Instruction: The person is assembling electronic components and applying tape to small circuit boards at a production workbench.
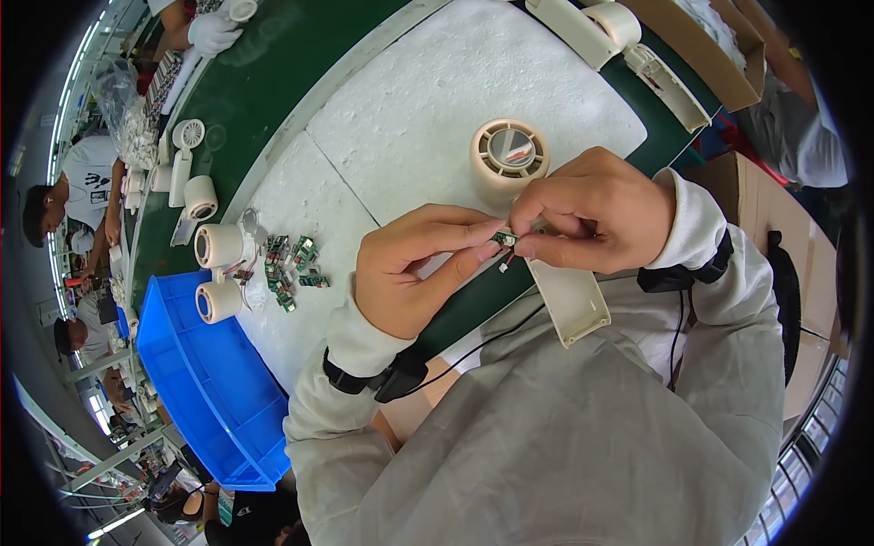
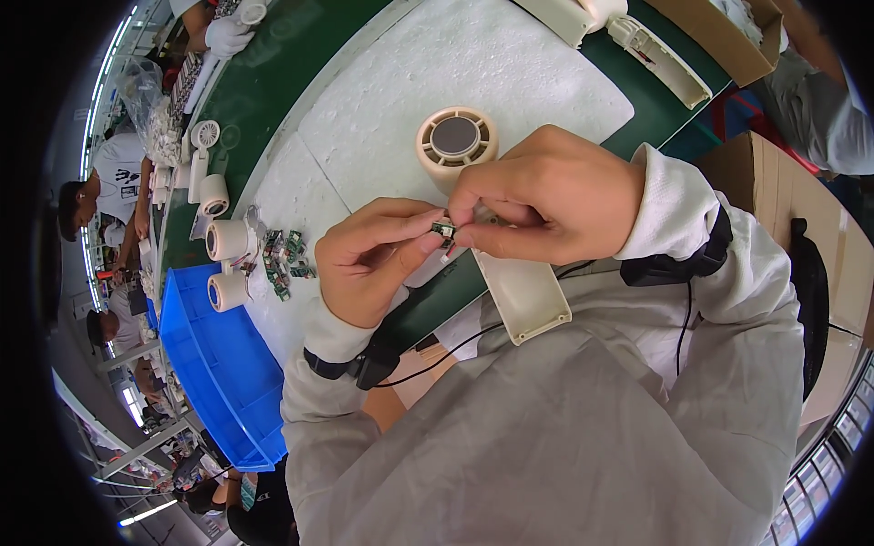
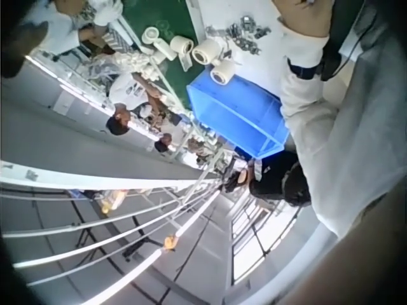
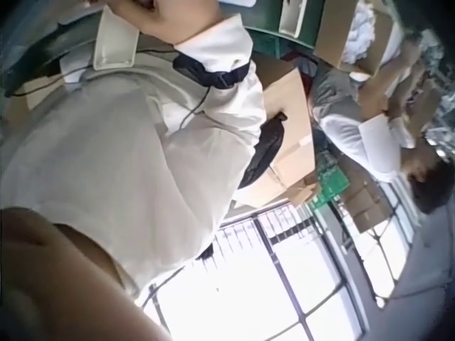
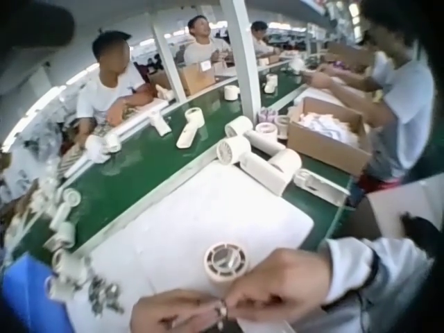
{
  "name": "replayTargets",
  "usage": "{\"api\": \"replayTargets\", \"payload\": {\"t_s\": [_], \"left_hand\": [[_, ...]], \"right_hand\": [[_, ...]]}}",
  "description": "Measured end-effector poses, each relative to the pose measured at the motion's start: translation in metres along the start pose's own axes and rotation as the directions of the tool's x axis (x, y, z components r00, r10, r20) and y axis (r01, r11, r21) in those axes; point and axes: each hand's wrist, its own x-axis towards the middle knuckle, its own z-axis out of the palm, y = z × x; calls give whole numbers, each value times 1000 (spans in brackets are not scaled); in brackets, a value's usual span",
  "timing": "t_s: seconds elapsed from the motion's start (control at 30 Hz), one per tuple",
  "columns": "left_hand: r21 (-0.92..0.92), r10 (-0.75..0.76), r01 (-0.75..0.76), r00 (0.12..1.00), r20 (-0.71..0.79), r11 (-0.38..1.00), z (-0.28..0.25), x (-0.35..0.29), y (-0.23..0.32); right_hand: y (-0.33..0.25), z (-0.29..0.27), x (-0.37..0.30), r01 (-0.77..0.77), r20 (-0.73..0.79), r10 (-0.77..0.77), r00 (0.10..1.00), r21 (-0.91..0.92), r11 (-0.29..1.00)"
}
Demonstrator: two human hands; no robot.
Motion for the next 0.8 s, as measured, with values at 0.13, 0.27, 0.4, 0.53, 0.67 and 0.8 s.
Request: {"api": "replayTargets", "payload": {"t_s": [0.13, 0.27, 0.4, 0.53, 0.67, 0.8], "left_hand": [[35, 53, -53, 999, 3, 998, 0, 1, -1], [22, 9, -10, 1000, 12, 1000, -1, 0, 0], [-227, -88, 83, 996, -12, 970, 1, -2, -2], [-362, -111, 89, 993, -41, 928, 1, -3, -5], [-406, -139, 109, 989, -47, 907, 1, -3, -5], [-387, -124, 87, 990, -71, 918, 2, -5, -4]], "right_hand": [[0, 0, 0, 4, 6, -4, 1000, 0, 1000], [1, 2, 0, 19, -23, -19, 1000, -10, 1000], [0, 8, -1, 31, -95, -35, 995, -45, 999], [1, 16, 0, 19, -175, -32, 984, -72, 997], [0, 22, -1, -21, -234, 9, 972, -50, 999], [-3, 25, -1, -73, -247, 66, 967, -19, 997]]}}
